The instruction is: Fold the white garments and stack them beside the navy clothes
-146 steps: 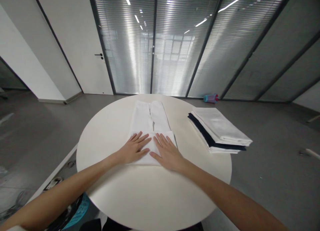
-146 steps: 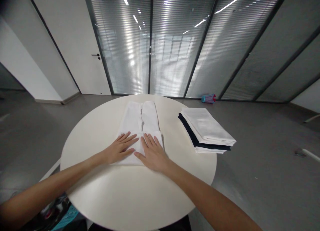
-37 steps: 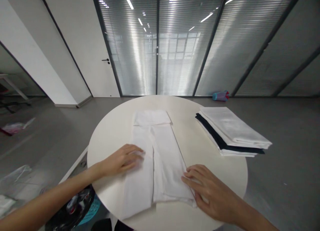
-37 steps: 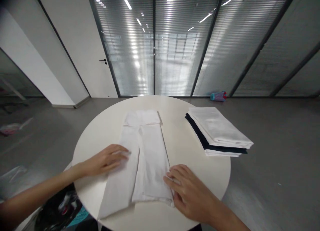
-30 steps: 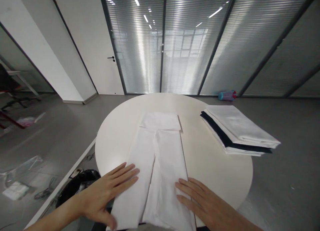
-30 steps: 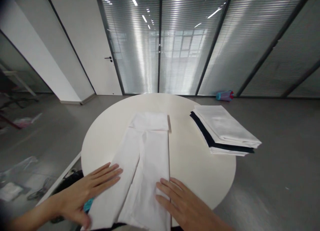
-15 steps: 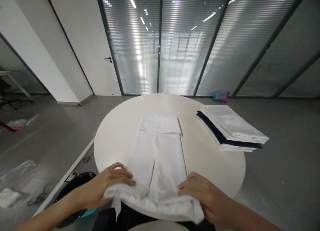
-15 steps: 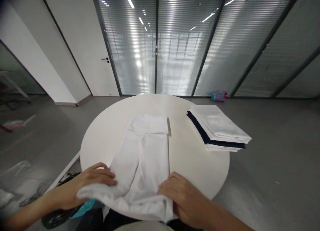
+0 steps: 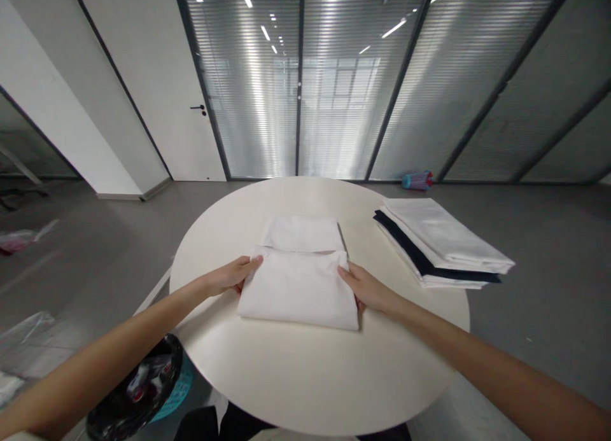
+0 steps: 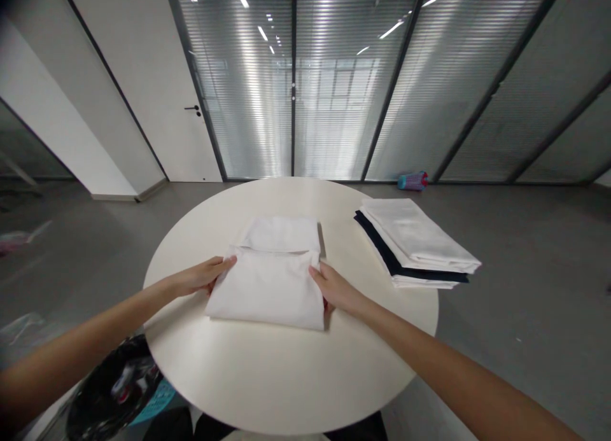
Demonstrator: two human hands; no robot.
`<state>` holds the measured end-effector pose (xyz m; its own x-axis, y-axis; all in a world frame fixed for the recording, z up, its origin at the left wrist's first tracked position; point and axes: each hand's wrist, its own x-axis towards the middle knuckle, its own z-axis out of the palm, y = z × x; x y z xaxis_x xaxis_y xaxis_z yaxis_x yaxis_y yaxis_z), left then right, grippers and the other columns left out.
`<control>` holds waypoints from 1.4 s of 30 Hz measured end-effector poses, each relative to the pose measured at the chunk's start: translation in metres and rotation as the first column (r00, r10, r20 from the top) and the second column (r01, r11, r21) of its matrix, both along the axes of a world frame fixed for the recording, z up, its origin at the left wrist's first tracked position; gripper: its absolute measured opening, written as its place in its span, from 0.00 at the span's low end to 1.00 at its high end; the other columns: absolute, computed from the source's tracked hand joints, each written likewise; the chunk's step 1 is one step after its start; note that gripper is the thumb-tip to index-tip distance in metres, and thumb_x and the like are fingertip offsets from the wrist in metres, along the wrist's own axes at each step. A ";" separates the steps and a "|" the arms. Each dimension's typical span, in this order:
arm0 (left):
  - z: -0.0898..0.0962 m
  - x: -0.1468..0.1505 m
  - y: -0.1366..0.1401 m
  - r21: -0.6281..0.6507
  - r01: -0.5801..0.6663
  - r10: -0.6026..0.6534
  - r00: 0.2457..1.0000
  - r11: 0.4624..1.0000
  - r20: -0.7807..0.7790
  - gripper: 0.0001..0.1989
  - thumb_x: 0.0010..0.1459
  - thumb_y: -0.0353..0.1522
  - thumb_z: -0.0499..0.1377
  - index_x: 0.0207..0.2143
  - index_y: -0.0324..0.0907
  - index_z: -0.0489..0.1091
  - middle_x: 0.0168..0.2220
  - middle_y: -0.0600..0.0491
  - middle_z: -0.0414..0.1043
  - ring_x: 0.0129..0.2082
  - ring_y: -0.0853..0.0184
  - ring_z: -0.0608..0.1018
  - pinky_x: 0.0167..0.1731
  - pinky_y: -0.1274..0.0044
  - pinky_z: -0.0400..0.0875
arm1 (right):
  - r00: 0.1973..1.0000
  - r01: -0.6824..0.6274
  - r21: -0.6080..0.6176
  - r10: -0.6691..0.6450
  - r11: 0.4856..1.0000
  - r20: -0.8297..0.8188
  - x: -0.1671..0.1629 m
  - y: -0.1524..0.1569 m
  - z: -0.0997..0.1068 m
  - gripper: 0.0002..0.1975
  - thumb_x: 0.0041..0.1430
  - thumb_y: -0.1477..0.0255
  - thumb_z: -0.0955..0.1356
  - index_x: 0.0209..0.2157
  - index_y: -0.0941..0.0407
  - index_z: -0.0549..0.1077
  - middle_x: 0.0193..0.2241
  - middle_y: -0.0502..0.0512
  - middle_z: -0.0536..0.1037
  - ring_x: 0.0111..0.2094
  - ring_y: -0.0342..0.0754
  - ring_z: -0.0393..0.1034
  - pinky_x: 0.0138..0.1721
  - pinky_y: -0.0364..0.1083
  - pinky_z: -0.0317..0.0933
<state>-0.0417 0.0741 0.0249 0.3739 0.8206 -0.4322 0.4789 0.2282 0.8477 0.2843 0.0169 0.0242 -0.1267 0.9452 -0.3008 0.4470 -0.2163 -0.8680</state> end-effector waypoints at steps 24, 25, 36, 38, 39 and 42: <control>0.004 0.076 -0.013 0.643 0.711 -0.312 0.703 0.285 -0.639 0.27 0.71 0.43 0.46 0.68 0.43 0.56 0.70 0.46 0.54 0.71 0.55 0.53 0.68 0.60 0.49 | 0.469 -0.393 0.426 -0.221 0.815 0.855 -0.011 0.058 0.049 0.16 0.71 0.68 0.58 0.45 0.56 0.75 0.44 0.62 0.78 0.42 0.55 0.76 0.41 0.49 0.63; 0.008 0.081 -0.020 0.662 0.693 -0.275 0.721 0.285 -0.636 0.27 0.71 0.44 0.46 0.67 0.42 0.58 0.69 0.45 0.55 0.71 0.54 0.53 0.68 0.59 0.50 | 0.492 -0.431 0.418 -0.179 0.800 0.852 -0.016 0.076 0.052 0.17 0.71 0.69 0.57 0.46 0.57 0.75 0.47 0.63 0.77 0.46 0.55 0.74 0.44 0.49 0.63; -0.012 0.105 -0.014 0.683 0.608 -0.257 0.792 0.404 -0.553 0.32 0.69 0.49 0.47 0.68 0.43 0.56 0.69 0.43 0.56 0.68 0.53 0.60 0.65 0.59 0.54 | 0.517 -0.542 0.080 0.257 0.836 0.816 -0.045 0.203 0.042 0.19 0.65 0.65 0.67 0.53 0.60 0.75 0.53 0.62 0.77 0.50 0.53 0.74 0.47 0.44 0.65; -0.012 0.107 -0.010 0.703 0.572 -0.228 0.818 0.423 -0.528 0.30 0.68 0.48 0.48 0.66 0.42 0.59 0.64 0.43 0.64 0.63 0.54 0.67 0.61 0.60 0.59 | 0.526 -0.550 0.087 0.264 0.831 0.808 -0.042 0.207 0.044 0.19 0.64 0.66 0.68 0.54 0.59 0.74 0.54 0.59 0.77 0.50 0.50 0.74 0.47 0.41 0.65; -0.011 0.109 -0.007 0.709 0.560 -0.215 0.825 0.428 -0.522 0.29 0.68 0.48 0.49 0.65 0.42 0.61 0.61 0.44 0.68 0.60 0.54 0.70 0.59 0.61 0.61 | 0.529 -0.549 0.097 0.256 0.830 0.809 -0.042 0.208 0.047 0.19 0.63 0.66 0.69 0.54 0.58 0.73 0.55 0.59 0.76 0.51 0.50 0.73 0.47 0.41 0.64; -0.012 0.113 0.006 0.714 0.561 -0.211 0.825 0.418 -0.525 0.27 0.67 0.47 0.52 0.62 0.44 0.64 0.58 0.45 0.71 0.55 0.54 0.73 0.56 0.61 0.63 | 0.529 -0.528 0.144 0.191 0.837 0.827 -0.041 0.208 0.063 0.21 0.63 0.66 0.69 0.56 0.57 0.71 0.57 0.60 0.74 0.53 0.53 0.72 0.49 0.45 0.64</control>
<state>0.0717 0.0802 0.0129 0.7394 0.6460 0.1897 0.5812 -0.7546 0.3046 0.2431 0.2249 0.0872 -0.3657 0.9212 -0.1326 0.9276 0.3490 -0.1334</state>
